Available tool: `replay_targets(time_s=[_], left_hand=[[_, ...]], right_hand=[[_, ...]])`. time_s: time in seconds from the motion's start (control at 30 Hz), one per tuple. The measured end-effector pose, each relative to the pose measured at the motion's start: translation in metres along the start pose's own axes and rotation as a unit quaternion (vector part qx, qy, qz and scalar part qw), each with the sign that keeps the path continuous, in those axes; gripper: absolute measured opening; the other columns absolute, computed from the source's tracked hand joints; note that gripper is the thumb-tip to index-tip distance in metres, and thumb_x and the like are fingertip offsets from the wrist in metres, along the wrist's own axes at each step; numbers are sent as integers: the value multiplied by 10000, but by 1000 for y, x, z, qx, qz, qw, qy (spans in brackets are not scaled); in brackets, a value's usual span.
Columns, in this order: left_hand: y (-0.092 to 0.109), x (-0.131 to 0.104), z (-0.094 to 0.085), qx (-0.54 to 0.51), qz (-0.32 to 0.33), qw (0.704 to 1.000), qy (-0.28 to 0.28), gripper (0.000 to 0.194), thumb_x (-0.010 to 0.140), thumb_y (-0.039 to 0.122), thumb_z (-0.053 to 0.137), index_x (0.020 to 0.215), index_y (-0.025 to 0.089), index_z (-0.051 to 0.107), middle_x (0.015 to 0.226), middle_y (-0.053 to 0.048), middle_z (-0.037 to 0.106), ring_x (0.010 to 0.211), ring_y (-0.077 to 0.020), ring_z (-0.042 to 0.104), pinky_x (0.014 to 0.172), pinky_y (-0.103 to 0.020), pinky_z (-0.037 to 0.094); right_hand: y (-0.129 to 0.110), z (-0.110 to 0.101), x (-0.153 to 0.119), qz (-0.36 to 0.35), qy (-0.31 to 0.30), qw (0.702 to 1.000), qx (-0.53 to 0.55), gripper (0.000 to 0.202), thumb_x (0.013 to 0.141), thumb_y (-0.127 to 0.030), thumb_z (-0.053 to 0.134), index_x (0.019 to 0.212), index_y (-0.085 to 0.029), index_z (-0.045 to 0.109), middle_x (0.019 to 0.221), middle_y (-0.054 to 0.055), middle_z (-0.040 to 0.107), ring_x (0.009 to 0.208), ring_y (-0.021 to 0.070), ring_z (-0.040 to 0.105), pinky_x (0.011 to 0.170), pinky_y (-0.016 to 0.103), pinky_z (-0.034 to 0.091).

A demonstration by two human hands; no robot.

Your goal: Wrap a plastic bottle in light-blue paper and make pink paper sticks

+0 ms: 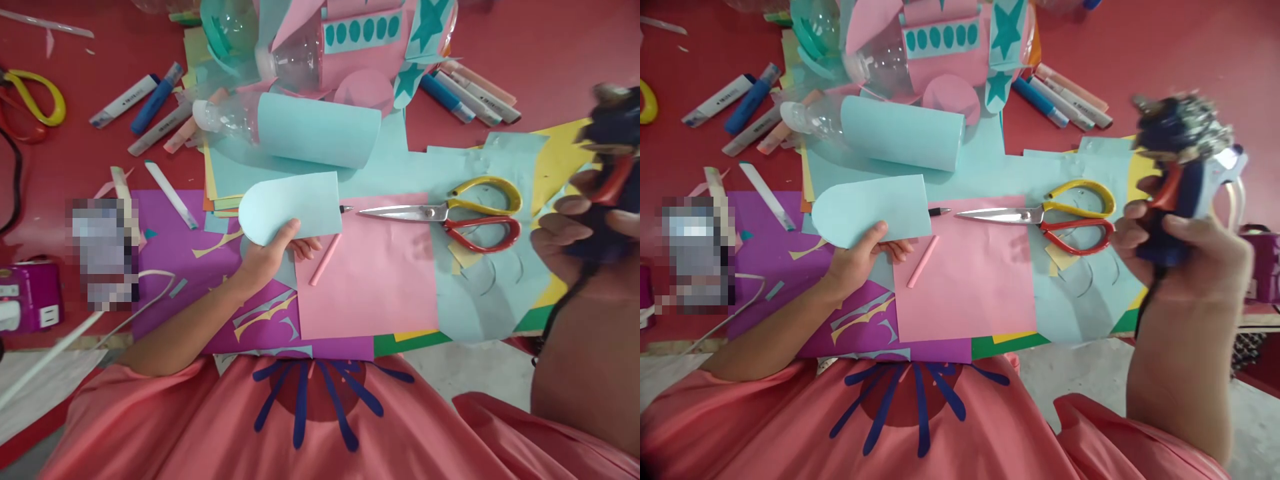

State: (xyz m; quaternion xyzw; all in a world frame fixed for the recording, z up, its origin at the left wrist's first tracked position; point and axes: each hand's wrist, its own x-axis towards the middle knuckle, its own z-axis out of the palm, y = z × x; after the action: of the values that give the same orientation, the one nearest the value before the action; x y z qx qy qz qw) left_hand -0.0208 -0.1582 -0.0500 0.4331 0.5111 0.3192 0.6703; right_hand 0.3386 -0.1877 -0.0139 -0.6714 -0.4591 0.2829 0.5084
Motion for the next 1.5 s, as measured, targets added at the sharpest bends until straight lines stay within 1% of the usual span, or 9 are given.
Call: replay_targets(time_s=[0.03, 0.1, 0.17, 0.3, 0.43, 0.53, 0.63, 0.93, 1.5], left_hand=[[0, 0, 0, 1, 1, 1000, 0, 376, 791, 503, 620, 629, 166, 664, 613, -48, 682, 497, -128, 590, 516, -262, 521], [0, -1, 1, 6, 3, 1000, -3, 374, 799, 493, 612, 623, 166, 661, 614, -51, 684, 501, -128, 596, 513, -260, 515], [0, -1, 1, 13, 4, 1000, -6, 384, 809, 490, 598, 604, 170, 651, 614, -52, 685, 496, -128, 592, 506, -262, 506], [-1, -1, -1, 29, 6, 999, -12, 403, 825, 505, 565, 609, 177, 652, 640, -61, 699, 522, -152, 615, 506, -280, 504], [-1, -1, -2, 27, 9, 1000, -3, 401, 817, 514, 576, 601, 186, 655, 633, -57, 695, 530, -162, 621, 513, -282, 504], [0, -2, -1, 31, 10, 999, 6, 375, 824, 479, 568, 625, 181, 678, 627, -52, 689, 519, -148, 611, 519, -266, 501], [1, -2, 0, 43, 6, 999, 12, 368, 819, 451, 549, 600, 178, 662, 626, -52, 692, 509, -139, 610, 514, -252, 498], [0, -3, 1, 99, 24, 995, -7, 365, 816, 435, 501, 576, 192, 628, 616, -60, 689, 560, -160, 648, 548, -262, 532], [0, -3, 0, 107, 28, 994, -25, 387, 840, 430, 472, 603, 184, 653, 619, -64, 694, 541, -153, 638, 549, -260, 543]], right_hand=[[-10, 12, -7, 66, -63, 995, 47, 244, 578, -478, 788, 548, -271, 662, 488, 31, 566, 331, 31, 298, 355, 323, 165], [-25, 35, -20, 95, -132, 982, 92, 231, 581, -447, 790, 620, -261, 658, 532, 18, 606, 314, -15, 163, 343, 290, 97], [-31, 51, -28, 118, -188, 968, 118, 246, 624, -461, 771, 673, -255, 646, 593, 16, 636, 291, -23, 142, 323, 280, 75], [-26, 66, -28, 148, -258, 936, 187, 283, 645, -477, 774, 766, -256, 644, 554, -22, 598, 247, 17, 259, 269, 264, 114], [-25, 76, -19, 128, -323, 916, 200, 313, 680, -506, 770, 708, -208, 676, 570, 11, 658, 265, 51, 380, 270, 251, 234], [-28, 85, -16, 117, -311, 926, 179, 293, 655, -464, 808, 681, -200, 684, 603, -3, 669, 320, 72, 475, 306, 242, 325], [-25, 92, -19, 93, -272, 945, 155, 178, 702, -345, 782, 681, -198, 684, 648, -12, 668, 382, 79, 528, 362, 241, 383], [-17, 101, -34, 95, -249, 959, 99, 168, 769, -221, 665, 614, -176, 616, 485, -24, 566, 386, 82, 498, 386, 220, 380], [-20, 105, -34, 101, -261, 956, 89, 218, 762, -202, 623, 568, -180, 525, 493, -37, 521, 364, 66, 471, 372, 213, 374]])
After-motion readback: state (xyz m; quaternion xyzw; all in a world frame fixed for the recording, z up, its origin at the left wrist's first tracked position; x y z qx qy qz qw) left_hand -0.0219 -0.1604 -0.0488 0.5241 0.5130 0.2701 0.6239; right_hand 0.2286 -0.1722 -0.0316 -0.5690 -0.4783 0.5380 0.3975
